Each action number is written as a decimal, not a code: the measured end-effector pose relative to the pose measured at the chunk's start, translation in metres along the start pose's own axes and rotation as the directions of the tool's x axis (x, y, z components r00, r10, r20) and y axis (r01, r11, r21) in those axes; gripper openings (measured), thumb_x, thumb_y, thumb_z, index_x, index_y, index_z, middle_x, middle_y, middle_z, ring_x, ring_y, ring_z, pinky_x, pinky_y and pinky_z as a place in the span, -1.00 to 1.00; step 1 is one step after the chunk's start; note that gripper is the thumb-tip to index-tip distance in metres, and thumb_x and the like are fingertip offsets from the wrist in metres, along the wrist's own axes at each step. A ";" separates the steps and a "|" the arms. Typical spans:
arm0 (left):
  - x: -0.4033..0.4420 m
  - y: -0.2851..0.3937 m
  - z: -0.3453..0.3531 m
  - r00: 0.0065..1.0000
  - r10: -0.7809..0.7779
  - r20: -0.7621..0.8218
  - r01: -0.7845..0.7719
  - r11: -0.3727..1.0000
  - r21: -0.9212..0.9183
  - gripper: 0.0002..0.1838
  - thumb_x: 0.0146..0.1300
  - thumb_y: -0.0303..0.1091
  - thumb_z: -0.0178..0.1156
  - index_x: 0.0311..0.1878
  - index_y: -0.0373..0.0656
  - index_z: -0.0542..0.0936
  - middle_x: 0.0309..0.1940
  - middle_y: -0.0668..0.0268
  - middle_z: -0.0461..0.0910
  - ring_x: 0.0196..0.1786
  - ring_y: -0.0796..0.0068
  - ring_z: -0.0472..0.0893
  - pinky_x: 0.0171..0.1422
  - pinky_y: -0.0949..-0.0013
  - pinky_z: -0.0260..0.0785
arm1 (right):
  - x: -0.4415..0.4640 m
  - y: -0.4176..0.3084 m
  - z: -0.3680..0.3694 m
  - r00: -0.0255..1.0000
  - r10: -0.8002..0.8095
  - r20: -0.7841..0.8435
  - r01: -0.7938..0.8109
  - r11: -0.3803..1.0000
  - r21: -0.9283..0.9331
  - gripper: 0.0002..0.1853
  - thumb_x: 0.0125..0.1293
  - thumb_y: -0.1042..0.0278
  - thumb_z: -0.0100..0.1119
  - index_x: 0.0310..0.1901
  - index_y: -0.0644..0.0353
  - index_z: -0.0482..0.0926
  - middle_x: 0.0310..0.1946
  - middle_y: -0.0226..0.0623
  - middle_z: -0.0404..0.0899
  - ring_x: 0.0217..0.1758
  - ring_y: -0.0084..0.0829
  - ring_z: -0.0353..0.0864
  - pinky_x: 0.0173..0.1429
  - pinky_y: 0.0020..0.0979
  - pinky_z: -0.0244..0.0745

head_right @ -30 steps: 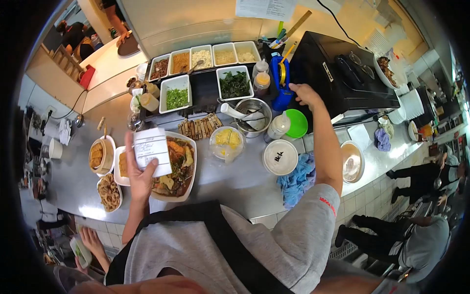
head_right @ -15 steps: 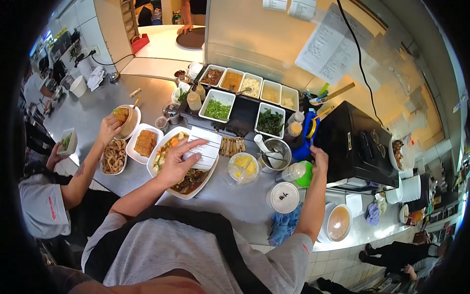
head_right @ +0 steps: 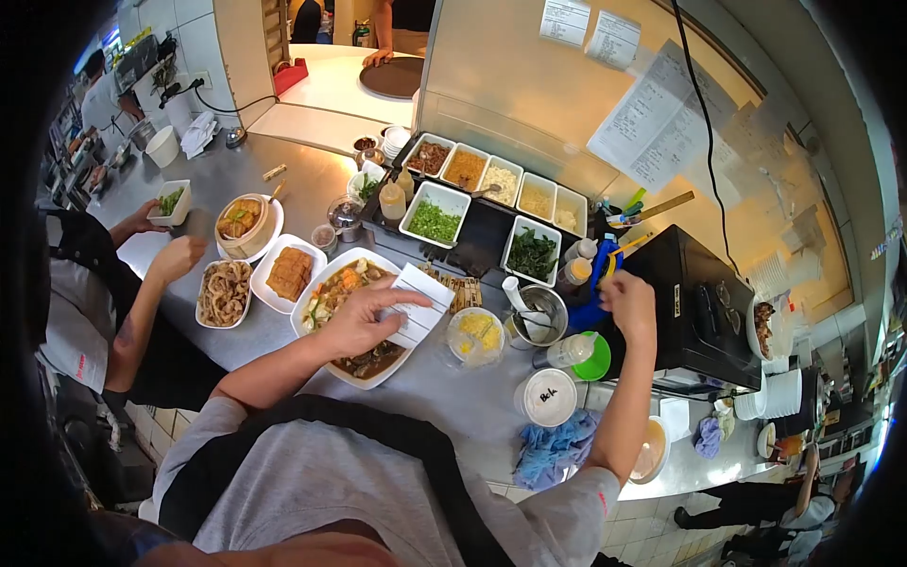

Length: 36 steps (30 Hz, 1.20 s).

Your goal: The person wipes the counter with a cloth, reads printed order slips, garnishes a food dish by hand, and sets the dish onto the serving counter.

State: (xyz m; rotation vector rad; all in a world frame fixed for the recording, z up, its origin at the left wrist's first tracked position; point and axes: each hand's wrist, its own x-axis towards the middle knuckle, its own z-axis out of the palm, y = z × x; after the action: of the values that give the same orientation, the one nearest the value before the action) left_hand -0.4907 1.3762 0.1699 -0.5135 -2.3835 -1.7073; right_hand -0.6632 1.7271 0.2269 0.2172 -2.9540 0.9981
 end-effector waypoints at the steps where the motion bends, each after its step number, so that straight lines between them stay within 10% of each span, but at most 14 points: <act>1: 0.003 -0.001 0.002 0.999 0.009 0.033 -0.008 1.000 -0.022 -0.58 0.09 -0.65 0.02 0.03 -0.13 0.58 0.03 0.20 0.52 0.06 0.34 0.52 0.19 0.40 0.29 | -0.007 -0.025 0.000 0.982 -0.146 0.116 0.133 0.985 0.111 -0.86 0.15 0.51 0.12 -0.29 0.34 0.62 -0.47 -0.22 0.63 -0.44 -0.51 0.63 -0.31 -0.45 0.56; 9: -0.004 0.015 -0.004 0.972 0.028 0.233 -0.021 0.999 -0.032 -0.55 0.03 -0.62 0.04 0.02 -0.04 0.59 -0.06 0.18 0.53 -0.11 0.25 0.58 -0.01 0.36 0.39 | -0.060 -0.169 0.050 0.454 -0.608 0.651 0.705 0.692 0.156 -0.50 0.16 0.47 0.20 0.14 0.06 0.32 -0.45 -0.04 0.59 -0.37 -0.02 0.59 -0.27 -0.16 0.46; 16: -0.013 0.019 -0.037 0.993 -0.033 0.114 0.041 0.997 -0.071 -0.60 0.05 -0.59 0.06 -0.01 -0.08 0.59 -0.10 0.17 0.53 -0.08 0.27 0.56 0.00 0.36 0.37 | -0.040 -0.201 0.078 0.480 -0.593 0.646 0.634 0.744 0.211 -0.66 0.15 0.41 0.24 -0.03 0.17 0.42 -0.50 -0.10 0.59 -0.40 -0.12 0.61 -0.31 -0.23 0.46; 21: -0.011 0.009 -0.062 0.989 -0.004 -0.148 -0.001 0.999 -0.032 -0.59 0.10 -0.61 0.05 0.05 -0.11 0.57 0.05 0.13 0.49 0.12 0.29 0.49 0.19 0.38 0.29 | 0.004 -0.235 0.085 0.568 -0.545 0.617 0.466 0.831 0.304 -0.89 0.14 0.43 0.24 -0.33 0.26 0.56 -0.53 -0.32 0.58 -0.49 -0.56 0.56 -0.35 -0.48 0.47; 24: -0.011 -0.007 -0.074 0.949 -0.076 -0.305 0.047 0.994 -0.100 -0.55 0.15 -0.61 0.07 0.15 -0.14 0.51 0.20 0.17 0.36 0.18 0.37 0.43 0.22 0.39 0.27 | 0.057 -0.266 0.082 0.462 -0.662 0.591 0.634 0.712 0.302 -0.90 0.16 0.43 0.20 -0.33 0.26 0.56 -0.52 -0.35 0.59 -0.52 -0.59 0.54 -0.39 -0.49 0.46; 32: -0.043 -0.017 -0.111 0.915 -0.169 -0.366 0.076 0.964 -0.256 -0.63 0.24 -0.64 0.06 0.13 -0.24 0.49 0.19 0.25 0.33 0.11 0.49 0.46 0.14 0.48 0.38 | 0.274 -0.335 0.060 0.800 -0.538 0.265 0.593 0.644 -0.483 -0.92 0.04 0.57 0.13 -0.39 0.27 0.59 -0.43 -0.13 0.64 -0.46 -0.31 0.65 -0.36 -0.33 0.55; 36: -0.075 -0.033 -0.118 0.874 -0.303 -0.379 0.186 0.930 -0.316 -0.67 0.25 -0.61 0.09 0.09 -0.25 0.52 0.07 0.28 0.41 0.04 0.54 0.49 0.11 0.48 0.38 | 0.360 -0.319 0.084 0.595 -0.802 -0.047 0.405 0.350 -0.845 -0.90 0.11 0.53 0.10 -0.35 0.24 0.60 -0.36 -0.07 0.66 -0.32 -0.20 0.69 -0.25 -0.25 0.59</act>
State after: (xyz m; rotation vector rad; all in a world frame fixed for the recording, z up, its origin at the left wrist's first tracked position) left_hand -0.4405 1.2427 0.1555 0.1409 -1.9814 -2.0172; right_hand -0.9741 1.3801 0.3732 0.8641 -2.1704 -0.3422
